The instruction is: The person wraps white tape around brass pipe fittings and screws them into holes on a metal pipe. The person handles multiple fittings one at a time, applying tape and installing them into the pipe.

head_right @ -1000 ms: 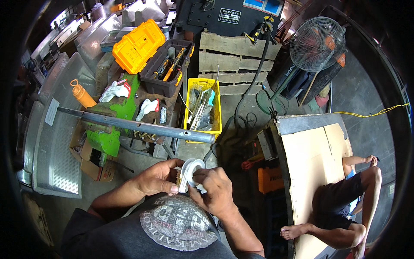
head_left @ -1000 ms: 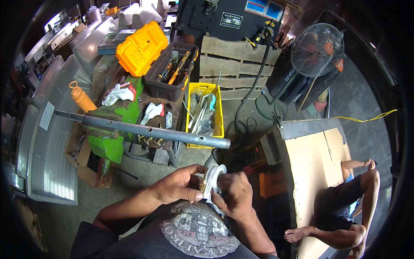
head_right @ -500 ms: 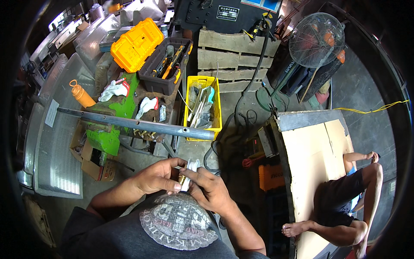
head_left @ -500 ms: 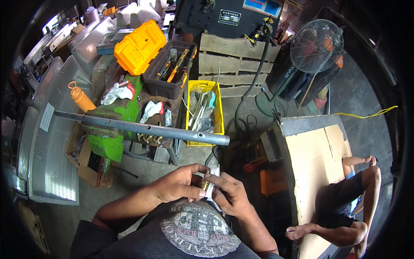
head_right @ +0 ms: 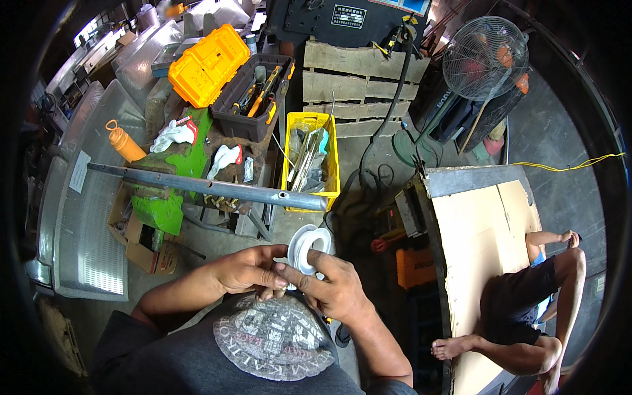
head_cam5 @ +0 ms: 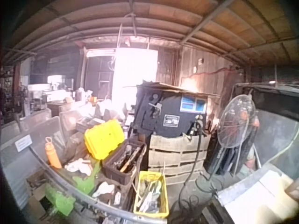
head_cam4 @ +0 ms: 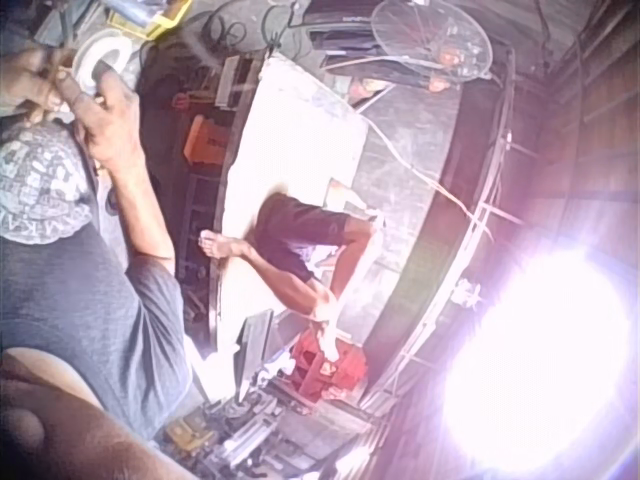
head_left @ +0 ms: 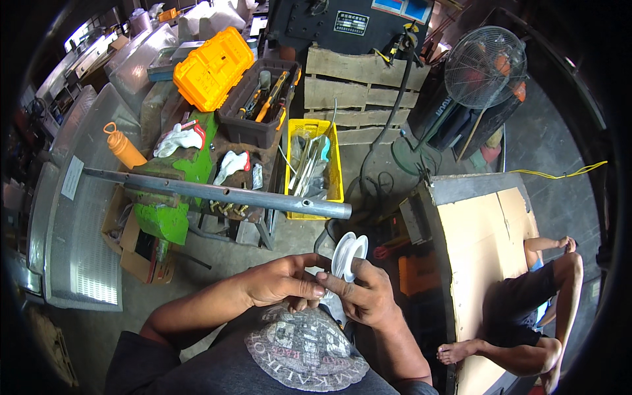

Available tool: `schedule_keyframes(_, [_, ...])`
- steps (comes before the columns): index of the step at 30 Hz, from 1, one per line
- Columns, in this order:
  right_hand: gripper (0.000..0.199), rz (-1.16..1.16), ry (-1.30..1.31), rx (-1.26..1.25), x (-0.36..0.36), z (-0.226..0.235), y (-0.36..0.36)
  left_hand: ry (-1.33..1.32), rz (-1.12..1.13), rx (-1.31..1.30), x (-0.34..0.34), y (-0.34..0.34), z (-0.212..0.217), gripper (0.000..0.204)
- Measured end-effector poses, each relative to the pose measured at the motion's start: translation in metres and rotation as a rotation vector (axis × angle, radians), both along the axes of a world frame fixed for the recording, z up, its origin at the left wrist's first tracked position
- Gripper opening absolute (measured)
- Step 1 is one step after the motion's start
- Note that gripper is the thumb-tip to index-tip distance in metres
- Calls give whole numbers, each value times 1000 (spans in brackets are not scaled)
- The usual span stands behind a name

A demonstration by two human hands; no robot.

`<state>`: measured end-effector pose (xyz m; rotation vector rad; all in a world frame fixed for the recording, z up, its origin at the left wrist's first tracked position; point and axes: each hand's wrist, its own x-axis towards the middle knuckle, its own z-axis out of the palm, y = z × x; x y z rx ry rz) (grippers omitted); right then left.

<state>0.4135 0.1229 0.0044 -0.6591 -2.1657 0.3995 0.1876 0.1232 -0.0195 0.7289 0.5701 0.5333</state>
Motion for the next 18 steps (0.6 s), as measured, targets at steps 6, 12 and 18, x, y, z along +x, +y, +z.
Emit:
schedule_keyframes(6, [56, 33, -132, 7, 5, 10, 2, -25, 41, -36, 0, 0, 5, 53])
schedule_keyframes(12, [50, 44, -56, 85, 3, 4, 2, -77, 63, -99, -1, 0, 3, 50])
schedule_keyframes(18, [44, 82, -35, 110, 2, 5, 0, -161, 15, -243, -3, 0, -8, 53])
